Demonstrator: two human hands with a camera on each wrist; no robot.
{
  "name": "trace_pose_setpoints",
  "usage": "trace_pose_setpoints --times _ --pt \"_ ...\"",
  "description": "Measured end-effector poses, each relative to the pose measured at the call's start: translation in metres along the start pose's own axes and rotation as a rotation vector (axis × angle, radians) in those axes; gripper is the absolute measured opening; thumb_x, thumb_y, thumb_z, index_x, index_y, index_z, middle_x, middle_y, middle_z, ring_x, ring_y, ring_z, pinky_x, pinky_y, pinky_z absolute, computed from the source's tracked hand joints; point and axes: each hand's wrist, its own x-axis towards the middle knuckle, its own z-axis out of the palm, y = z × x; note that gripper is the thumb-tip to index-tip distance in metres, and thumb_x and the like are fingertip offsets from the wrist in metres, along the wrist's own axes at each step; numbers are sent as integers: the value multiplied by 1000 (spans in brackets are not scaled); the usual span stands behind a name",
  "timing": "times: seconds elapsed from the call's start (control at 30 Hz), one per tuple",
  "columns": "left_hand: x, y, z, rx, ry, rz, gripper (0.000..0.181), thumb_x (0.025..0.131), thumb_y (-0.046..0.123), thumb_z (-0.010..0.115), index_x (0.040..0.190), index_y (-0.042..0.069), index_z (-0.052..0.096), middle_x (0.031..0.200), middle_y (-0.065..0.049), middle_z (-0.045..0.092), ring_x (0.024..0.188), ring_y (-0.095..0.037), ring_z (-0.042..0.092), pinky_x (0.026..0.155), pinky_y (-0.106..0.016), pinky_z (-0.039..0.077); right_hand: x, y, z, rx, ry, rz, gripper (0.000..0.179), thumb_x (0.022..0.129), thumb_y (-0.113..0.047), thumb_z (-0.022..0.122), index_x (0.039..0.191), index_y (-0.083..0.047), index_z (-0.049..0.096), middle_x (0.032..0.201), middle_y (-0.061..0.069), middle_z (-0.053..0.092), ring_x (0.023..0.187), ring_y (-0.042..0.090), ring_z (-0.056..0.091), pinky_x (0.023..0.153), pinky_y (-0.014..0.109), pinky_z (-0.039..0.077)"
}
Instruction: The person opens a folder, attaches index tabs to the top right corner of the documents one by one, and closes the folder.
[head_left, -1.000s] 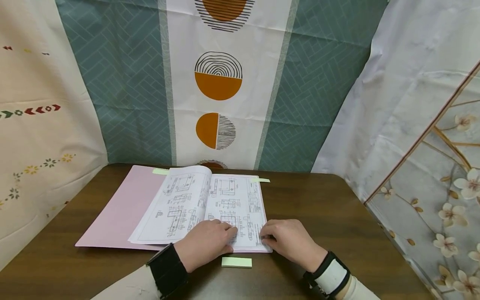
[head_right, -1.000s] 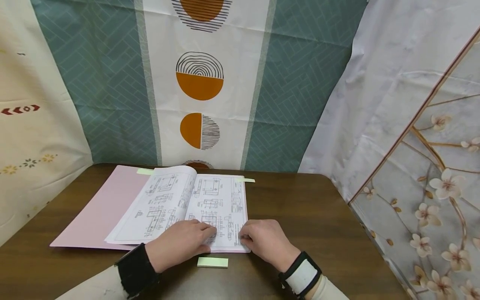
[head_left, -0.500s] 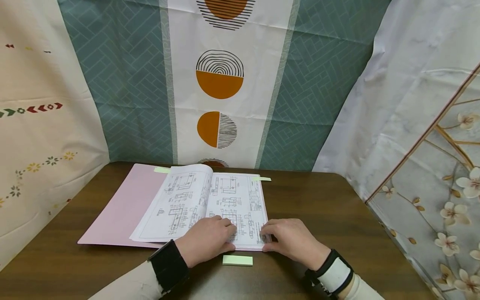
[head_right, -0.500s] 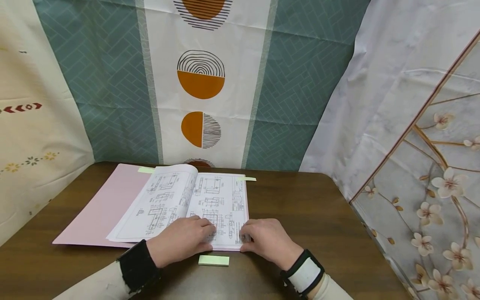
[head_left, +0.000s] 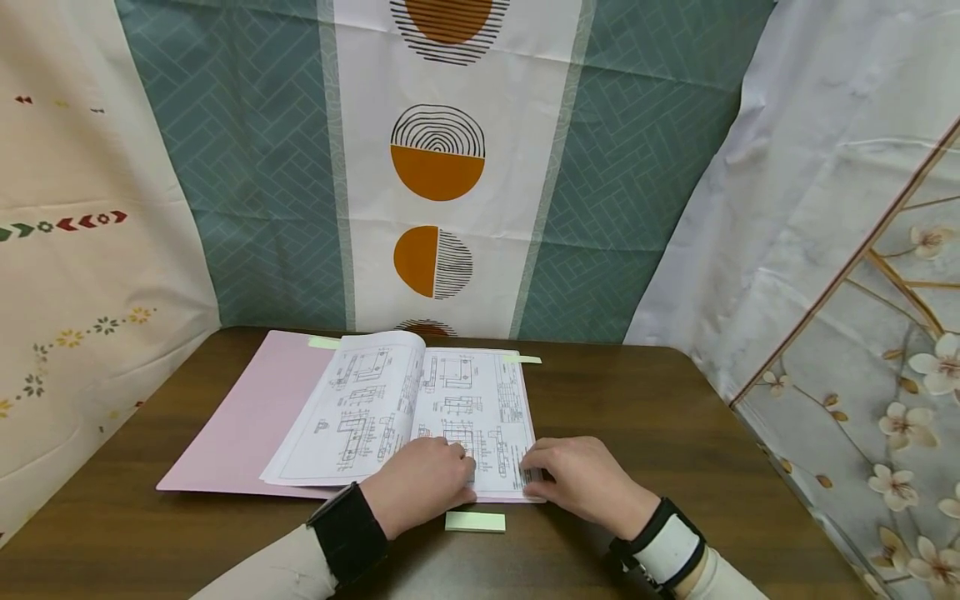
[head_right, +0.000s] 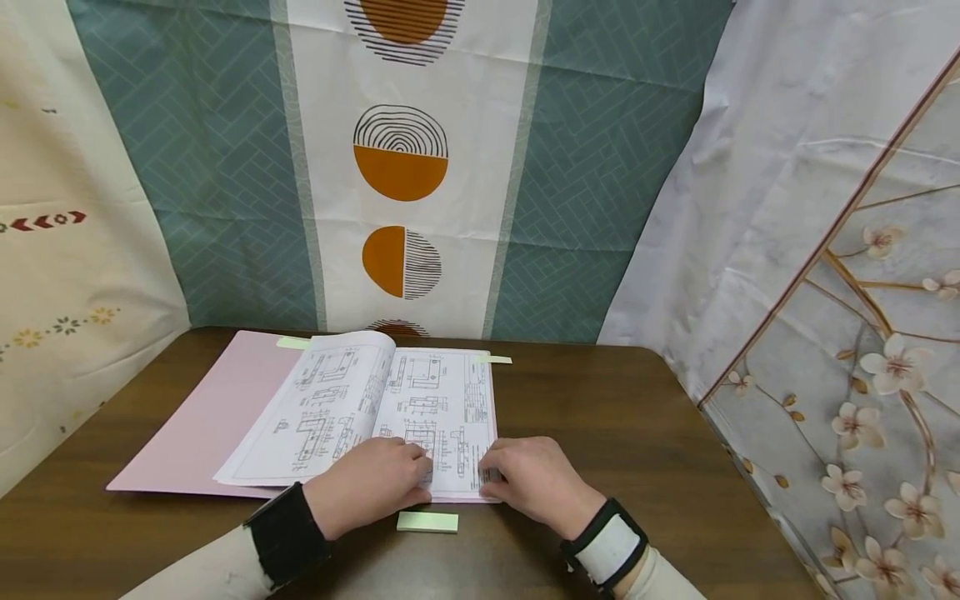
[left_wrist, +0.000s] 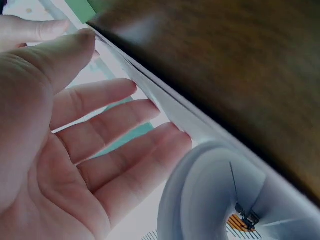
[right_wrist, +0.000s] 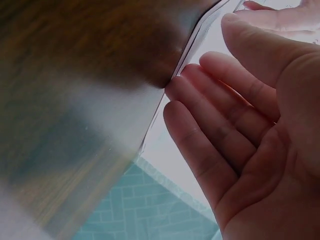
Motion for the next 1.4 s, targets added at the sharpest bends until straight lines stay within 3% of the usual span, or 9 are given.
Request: trace_pose_setpoints --times 0.3,0.5,0.6,0.77,0.9,1.07,1.27,1.4 --pt "4 8 2 91 16 47 11 100 22 81 93 16 75 76 1 68 66 -13 63 60 -31 52 1 2 2 26 53 51 8 102 -24 82 99 -17 82 89 -15 67 72 1 53 71 26 54" --pt "11 12 0 97 15 25 10 98 19 83 92 15 75 73 0 67 61 -15 61 57 -33 51 1 3 0 59 44 109 8 103 -23 81 99 -16 81 84 -14 64 70 4 51 68 27 50" --pt "14 11 0 99 3 9 10 97 17 83 92 15 74 72 0 66 59 -14 59 56 -33 52 0 4 0 57 54 136 8 104 -22 79 100 -15 81 87 -12 67 72 3 54 70 28 54" --pt "14 6 1 22 23 -36 12 100 15 80 93 14 70 73 1 66 58 -13 60 55 -34 51 0 3 -3 10 124 197 7 103 -19 80 105 -14 83 99 -7 77 83 6 67 80 35 62" --pt "9 -1 1 -86 47 -62 12 101 14 79 96 13 69 74 2 66 59 -11 58 57 -32 50 2 2 -7 -25 149 240 6 103 -19 81 104 -14 85 99 -5 79 82 8 70 78 36 63" --pt "3 -4 -1 -127 40 -89 12 102 13 79 102 11 67 77 3 66 61 -10 55 59 -31 50 5 1 -5 13 111 190 5 99 -19 85 101 -15 86 93 -7 78 74 4 62 73 32 60" --pt "1 -6 1 -143 83 -105 17 104 19 79 100 10 65 73 4 62 59 -10 56 56 -32 50 11 2 3 73 39 54 8 95 -15 89 103 -16 86 96 -11 78 79 -1 62 75 29 59" --pt "1 -8 2 -144 128 -123 20 103 19 80 96 10 64 69 5 59 57 -9 53 53 -31 48 13 1 5 62 36 17 9 93 -14 91 100 -18 85 94 -12 78 77 -1 61 73 28 58"
